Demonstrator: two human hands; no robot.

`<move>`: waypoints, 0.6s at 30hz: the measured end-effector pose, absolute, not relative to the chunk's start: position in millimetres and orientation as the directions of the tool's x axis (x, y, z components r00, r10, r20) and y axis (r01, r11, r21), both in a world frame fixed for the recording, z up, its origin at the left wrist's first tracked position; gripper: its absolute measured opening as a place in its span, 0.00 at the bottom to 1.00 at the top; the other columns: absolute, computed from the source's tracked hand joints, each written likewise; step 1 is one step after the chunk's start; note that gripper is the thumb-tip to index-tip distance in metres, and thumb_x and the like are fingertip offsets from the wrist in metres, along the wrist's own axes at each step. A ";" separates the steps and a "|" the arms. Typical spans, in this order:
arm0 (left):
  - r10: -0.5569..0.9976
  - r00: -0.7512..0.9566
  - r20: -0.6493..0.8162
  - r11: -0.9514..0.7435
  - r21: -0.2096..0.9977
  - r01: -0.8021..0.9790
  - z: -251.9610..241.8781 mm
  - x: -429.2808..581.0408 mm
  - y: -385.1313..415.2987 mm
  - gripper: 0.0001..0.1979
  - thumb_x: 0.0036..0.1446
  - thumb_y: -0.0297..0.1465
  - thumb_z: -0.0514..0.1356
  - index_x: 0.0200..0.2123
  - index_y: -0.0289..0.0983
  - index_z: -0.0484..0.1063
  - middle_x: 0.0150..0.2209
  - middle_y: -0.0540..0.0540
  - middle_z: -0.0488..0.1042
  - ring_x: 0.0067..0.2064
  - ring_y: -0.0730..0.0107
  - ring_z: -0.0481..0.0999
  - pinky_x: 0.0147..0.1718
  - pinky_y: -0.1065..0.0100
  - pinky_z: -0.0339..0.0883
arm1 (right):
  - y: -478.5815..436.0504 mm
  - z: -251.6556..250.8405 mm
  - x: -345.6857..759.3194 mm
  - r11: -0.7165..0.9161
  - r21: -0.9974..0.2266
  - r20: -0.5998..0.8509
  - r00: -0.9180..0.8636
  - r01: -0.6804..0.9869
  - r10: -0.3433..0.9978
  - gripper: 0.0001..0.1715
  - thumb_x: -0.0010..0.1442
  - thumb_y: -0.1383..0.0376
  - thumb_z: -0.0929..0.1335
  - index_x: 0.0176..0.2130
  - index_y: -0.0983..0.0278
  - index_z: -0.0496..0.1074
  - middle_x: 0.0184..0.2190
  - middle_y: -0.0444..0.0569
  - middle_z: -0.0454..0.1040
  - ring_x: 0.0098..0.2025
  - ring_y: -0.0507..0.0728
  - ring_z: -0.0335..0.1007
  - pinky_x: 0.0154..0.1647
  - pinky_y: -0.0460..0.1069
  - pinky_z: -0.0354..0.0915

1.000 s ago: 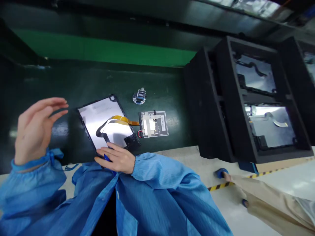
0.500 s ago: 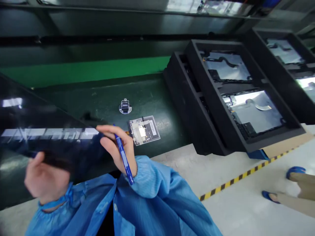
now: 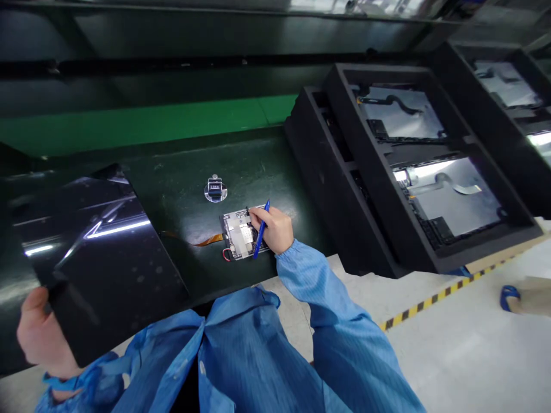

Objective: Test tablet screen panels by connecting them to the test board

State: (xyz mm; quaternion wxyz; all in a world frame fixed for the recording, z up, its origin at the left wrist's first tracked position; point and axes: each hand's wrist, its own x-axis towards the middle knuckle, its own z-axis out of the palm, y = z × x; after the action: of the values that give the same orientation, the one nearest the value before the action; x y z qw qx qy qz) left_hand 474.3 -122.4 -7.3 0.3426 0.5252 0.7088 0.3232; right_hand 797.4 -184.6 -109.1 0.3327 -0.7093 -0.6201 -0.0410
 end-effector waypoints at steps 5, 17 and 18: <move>0.846 -0.507 -0.164 0.452 0.726 0.519 -42.3 447.6 -133.9 0.16 0.46 0.37 0.60 0.41 0.50 0.76 0.33 0.55 0.76 0.43 0.54 0.75 0.46 0.54 0.70 | -187.4 -110.2 796.4 -0.016 -0.355 0.476 0.195 0.935 0.858 0.13 0.68 0.63 0.66 0.40 0.62 0.81 0.32 0.50 0.81 0.32 0.55 0.77 0.36 0.46 0.68; 0.775 -0.588 -0.232 0.573 0.651 0.498 -49.6 450.4 -146.1 0.09 0.49 0.39 0.60 0.33 0.42 0.71 0.33 0.56 0.67 0.37 0.68 0.65 0.45 0.64 0.57 | -188.4 -113.7 799.1 0.001 -0.334 0.539 0.190 0.943 0.820 0.11 0.67 0.64 0.67 0.40 0.63 0.81 0.25 0.48 0.79 0.27 0.53 0.76 0.31 0.45 0.67; 0.773 -0.586 -0.242 0.577 0.650 0.494 -48.1 451.0 -147.7 0.09 0.49 0.39 0.60 0.33 0.43 0.70 0.34 0.56 0.67 0.37 0.67 0.65 0.44 0.64 0.57 | -188.4 -113.5 798.9 0.003 -0.332 0.541 0.188 0.943 0.820 0.11 0.67 0.64 0.67 0.39 0.63 0.81 0.25 0.47 0.78 0.27 0.53 0.76 0.31 0.45 0.66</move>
State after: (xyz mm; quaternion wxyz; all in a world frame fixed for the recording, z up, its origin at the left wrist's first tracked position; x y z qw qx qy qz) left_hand 451.0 -147.7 -48.1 0.2604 0.3732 0.8491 0.2683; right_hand 798.9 -188.4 -113.5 0.3231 -0.6996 -0.6302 -0.0953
